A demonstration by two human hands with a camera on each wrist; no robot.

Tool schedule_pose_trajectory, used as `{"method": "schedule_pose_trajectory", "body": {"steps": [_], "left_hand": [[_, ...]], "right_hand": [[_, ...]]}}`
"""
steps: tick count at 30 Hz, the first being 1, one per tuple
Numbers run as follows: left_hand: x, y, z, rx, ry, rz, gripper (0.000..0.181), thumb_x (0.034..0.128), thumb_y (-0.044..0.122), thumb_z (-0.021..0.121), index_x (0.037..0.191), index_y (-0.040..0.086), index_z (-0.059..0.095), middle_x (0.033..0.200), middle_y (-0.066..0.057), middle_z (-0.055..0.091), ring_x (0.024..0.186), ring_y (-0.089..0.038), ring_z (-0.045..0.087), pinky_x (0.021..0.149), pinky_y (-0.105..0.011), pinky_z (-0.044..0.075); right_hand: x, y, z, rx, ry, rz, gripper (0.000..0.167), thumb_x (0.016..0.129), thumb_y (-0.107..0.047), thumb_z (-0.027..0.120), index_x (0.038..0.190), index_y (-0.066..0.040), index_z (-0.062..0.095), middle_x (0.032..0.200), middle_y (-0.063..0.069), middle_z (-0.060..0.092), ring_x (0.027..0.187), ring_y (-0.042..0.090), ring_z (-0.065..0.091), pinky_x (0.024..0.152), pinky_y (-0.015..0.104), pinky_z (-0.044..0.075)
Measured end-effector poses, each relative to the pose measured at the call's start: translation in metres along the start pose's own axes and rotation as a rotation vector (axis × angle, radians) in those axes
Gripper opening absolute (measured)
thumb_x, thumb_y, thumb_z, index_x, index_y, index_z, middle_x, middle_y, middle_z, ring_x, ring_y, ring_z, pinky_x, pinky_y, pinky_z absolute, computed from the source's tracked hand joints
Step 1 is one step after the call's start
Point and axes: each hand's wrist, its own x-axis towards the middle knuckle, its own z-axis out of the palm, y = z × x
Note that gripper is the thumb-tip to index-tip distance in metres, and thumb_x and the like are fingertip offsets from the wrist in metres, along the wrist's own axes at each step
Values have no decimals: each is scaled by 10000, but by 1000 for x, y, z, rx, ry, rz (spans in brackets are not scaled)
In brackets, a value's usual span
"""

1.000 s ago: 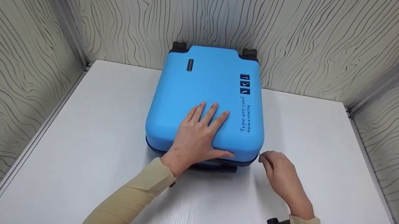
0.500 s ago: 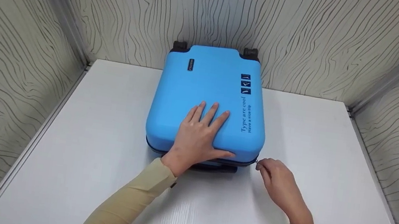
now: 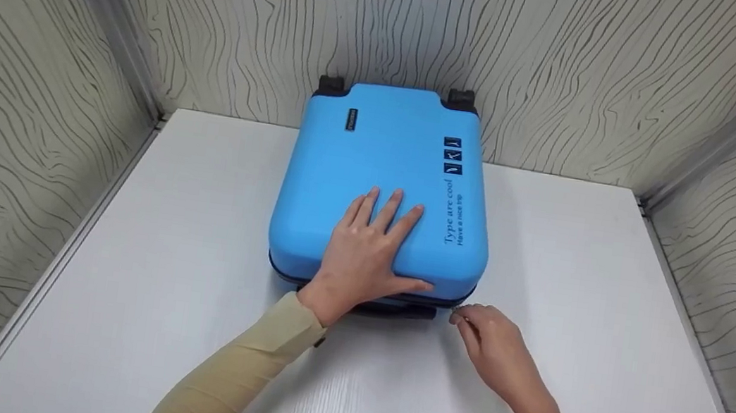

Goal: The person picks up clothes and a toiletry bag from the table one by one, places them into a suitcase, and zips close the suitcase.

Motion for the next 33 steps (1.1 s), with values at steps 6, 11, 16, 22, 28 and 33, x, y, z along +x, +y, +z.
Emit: {"method": "schedule_pose_trajectory", "body": {"steps": [6,11,16,22,28,33], "left_hand": [[-2,-1,-1,-12,5,4,1092,731,893,589,1541,170,473,1544,-170,446,1419,-439,379,1167,-522,269],[-2,-2,-1,-14,-5,4,1101,734,903,568,1552,175,457,1554,-165,433,1430,-437,360,1172,-524,255],[-1,-1,-1,-19,2,11,1105,733,904,569,1553,172,457,1548,-171,439,1427,-440,365,1168,-535,260],[-1,-1,-2,-33,-3,10,1110,727,897,588,1554,168,455,1553,-176,430,1432,-445,352,1171,-542,245],[-1,-1,-2,-26,-2,6,1113,723,902,583,1553,172,457,1555,-172,428,1434,-438,352,1170,-541,251],[-2,0,-2,-34,3,9,1109,722,897,594,1548,167,467,1549,-174,435,1432,-438,356,1168,-544,253]], "right_hand": [[2,-15,11,-14,19,-68,88,983,-89,681,911,-125,716,833,-79,637,796,96,610,707,330,546],[6,-25,17,0,-1,-60,144,993,-109,672,853,-141,678,769,-123,566,733,62,552,661,299,523],[9,-34,23,27,-21,-44,182,1002,-127,663,822,-156,650,732,-146,501,688,53,503,632,290,487],[12,-43,30,68,-10,-39,226,998,-152,675,778,-171,632,662,-160,454,610,39,464,576,263,448],[15,-51,41,81,26,-52,235,985,-160,696,762,-184,626,629,-172,434,575,27,453,557,252,433],[18,-61,57,98,54,-112,162,987,-146,689,827,-152,671,687,-121,565,635,37,560,593,290,503]]}}
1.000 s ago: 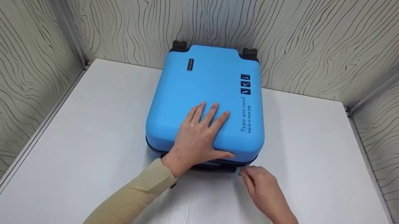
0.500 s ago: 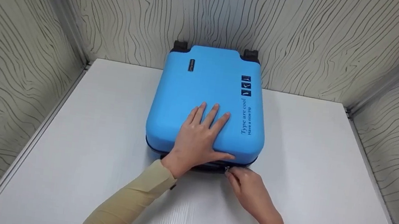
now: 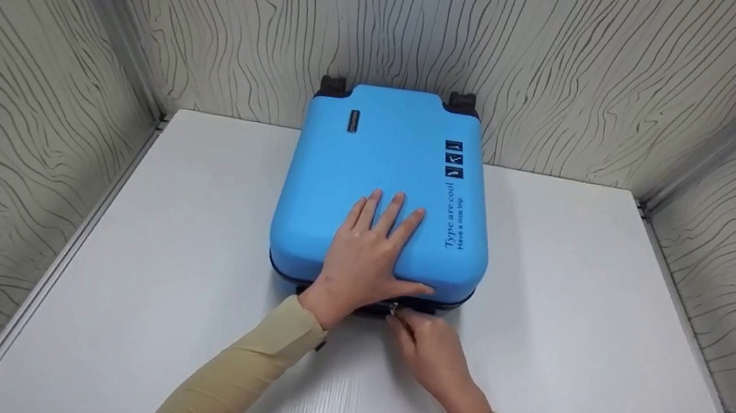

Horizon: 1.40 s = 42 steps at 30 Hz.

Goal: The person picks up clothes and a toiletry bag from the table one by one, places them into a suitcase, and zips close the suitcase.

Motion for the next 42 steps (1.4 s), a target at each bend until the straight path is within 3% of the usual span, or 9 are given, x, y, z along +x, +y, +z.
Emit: {"method": "schedule_pose_trajectory", "body": {"steps": [5,10,13,20,23,28,34,42], "left_hand": [[0,1,0,-8,-15,-4,1104,731,895,586,1552,169,459,1556,-173,427,1437,-438,347,1169,-547,249],[0,2,0,-15,-42,-7,1106,739,894,578,1567,174,434,1573,-169,401,1446,-440,328,1176,-547,228],[0,2,-1,-18,-47,-7,1107,742,889,581,1571,173,425,1580,-168,391,1448,-443,322,1178,-549,221],[1,-1,-2,-11,-51,-2,1114,746,883,587,1575,159,414,1584,-178,381,1448,-448,316,1180,-547,216],[0,-4,-7,-73,-80,-4,1069,769,852,604,1570,168,425,1591,-170,374,1460,-441,296,1186,-533,206],[1,-23,-27,-243,-172,-17,879,854,731,647,1527,184,499,1589,-96,402,1483,-321,299,1198,-467,203],[-3,-57,-47,-323,-305,-94,827,900,690,626,1561,228,444,1636,-50,320,1513,-240,233,1219,-420,101],[-12,-89,-54,-373,-318,-179,838,903,735,569,1579,269,402,1664,-29,252,1538,-236,137,1215,-436,9]], "right_hand": [[7,-10,17,7,23,-90,77,992,-134,678,971,-112,748,869,1,722,802,124,698,696,360,577],[16,-22,31,-13,31,-162,171,1004,-156,664,1133,-97,759,1033,58,745,943,199,712,806,390,576],[20,-29,37,-55,43,-188,177,996,-142,670,1148,-85,742,1059,80,734,969,231,705,830,409,567],[30,-41,49,-193,66,-245,183,957,-131,712,1117,-42,700,991,120,703,873,263,703,741,413,571],[32,-41,52,-205,68,-249,202,965,-146,707,1141,-48,703,1022,121,709,911,256,705,765,403,573],[35,-39,50,-90,22,-218,201,1010,-193,660,1179,-129,747,1057,61,738,947,223,710,782,398,574],[31,-35,47,0,-8,-225,108,1011,-174,659,934,-138,726,852,-20,714,782,182,708,652,390,561],[15,-28,37,63,-38,-229,151,1037,-200,625,966,-127,736,872,-54,716,788,96,694,654,317,564]]}}
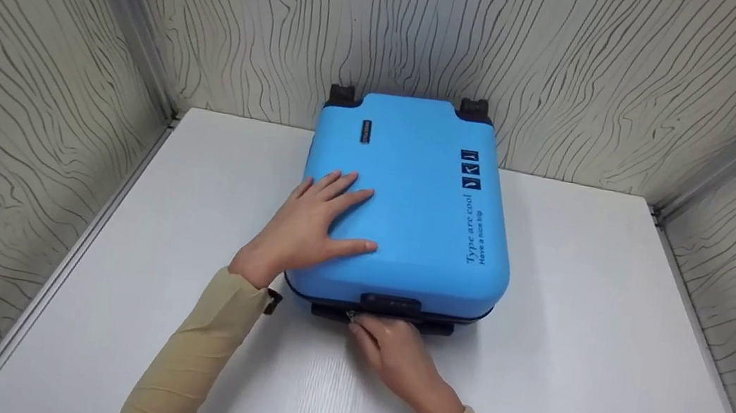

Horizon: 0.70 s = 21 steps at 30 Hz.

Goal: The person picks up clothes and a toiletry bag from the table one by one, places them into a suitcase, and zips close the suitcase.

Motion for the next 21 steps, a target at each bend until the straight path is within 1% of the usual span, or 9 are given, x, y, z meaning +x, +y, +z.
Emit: {"method": "schedule_pose_trajectory", "body": {"steps": [3,6,9,12,16,19,21], "left_hand": [[1,-5,-2,-9,10,-16,814,918,717,567,1574,260,416,1660,-41,259,1537,-255,137,1211,-495,19],[3,-5,-3,-18,7,-26,794,928,695,574,1573,259,419,1661,-45,255,1538,-258,133,1208,-517,39],[7,-6,-1,-48,10,-28,761,943,666,579,1570,264,425,1665,-30,244,1540,-242,119,1210,-507,78],[10,-8,2,-104,31,-35,724,954,643,582,1560,273,442,1667,3,239,1540,-208,106,1207,-494,142],[6,-12,8,-165,58,-52,702,963,638,573,1557,286,444,1670,34,227,1539,-160,82,1200,-462,193],[0,-11,11,-157,66,-55,697,974,629,560,1563,282,430,1670,25,224,1540,-163,80,1200,-448,197],[-4,-9,13,-141,76,-46,700,980,623,553,1568,266,425,1669,2,231,1541,-190,92,1200,-454,191]], "right_hand": [[-11,0,-6,38,-26,4,188,1049,-223,607,954,-126,736,850,-72,702,751,46,661,631,281,547],[-23,1,-14,82,-68,1,219,1059,-242,588,974,-124,751,874,-77,709,760,28,650,642,259,542],[-32,1,-23,146,-130,12,244,1066,-260,571,991,-120,756,860,-77,702,726,1,610,626,227,518],[-37,1,-29,197,-170,22,251,1066,-269,570,987,-119,754,802,-102,671,676,-30,561,598,190,484],[-41,2,-30,236,-158,9,222,1058,-251,588,998,-129,765,802,-93,681,671,-43,555,596,165,473],[-46,7,-33,269,-130,-4,190,1047,-218,609,1032,-135,780,868,-41,724,702,-36,574,618,175,493],[-49,12,-36,288,-105,-2,165,1036,-192,625,1033,-142,783,891,-34,733,719,-20,589,638,198,509]]}}
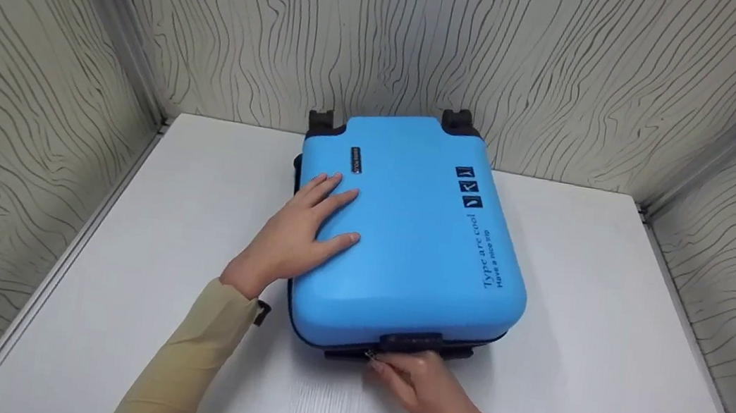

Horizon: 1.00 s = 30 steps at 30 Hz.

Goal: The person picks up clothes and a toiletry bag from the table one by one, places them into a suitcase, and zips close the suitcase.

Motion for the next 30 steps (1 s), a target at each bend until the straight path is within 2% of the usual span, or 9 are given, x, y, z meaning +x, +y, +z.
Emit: {"method": "schedule_pose_trajectory", "body": {"steps": [4,8,13,17,21,25,30], "left_hand": [[-6,5,3,70,20,18,722,989,625,528,1577,222,410,1664,-55,245,1538,-253,125,1203,-481,173],[-11,10,7,158,36,21,747,992,638,502,1585,197,391,1662,-93,243,1534,-282,143,1210,-462,150],[-18,20,13,242,75,-4,771,983,659,491,1588,191,388,1658,-116,249,1525,-306,177,1192,-499,206],[-21,30,21,299,102,-26,808,979,690,460,1591,170,379,1652,-147,251,1515,-332,199,1174,-521,246],[-22,40,31,350,126,-25,847,973,714,437,1592,139,369,1640,-190,257,1505,-354,219,1170,-506,265],[-24,48,41,422,155,3,884,960,742,428,1587,121,373,1619,-218,290,1483,-366,269,1154,-485,302],[-23,57,53,516,177,46,933,936,787,403,1589,122,370,1599,-229,322,1451,-366,329,1153,-461,312]], "right_hand": [[-7,9,-10,37,41,15,147,1023,-157,641,1040,-140,786,938,-59,741,780,45,660,694,266,549],[-14,16,-18,50,77,47,156,1024,-133,635,1060,-125,787,978,-55,754,854,107,712,738,295,575],[-20,26,-29,29,151,62,156,1011,-65,637,1053,-114,779,956,-2,764,849,165,732,737,229,564],[-25,36,-40,22,217,69,180,992,-1,638,1054,-104,773,948,-11,766,828,210,738,750,173,539],[-29,48,-51,-9,292,98,211,975,57,632,1017,-98,769,911,-28,767,822,193,741,776,145,523],[-30,61,-65,-72,362,152,229,965,85,631,959,-106,757,867,-78,757,837,142,733,790,116,501],[-30,79,-83,-135,426,178,200,960,101,629,949,-57,751,842,-81,750,817,143,731,793,100,489]]}}
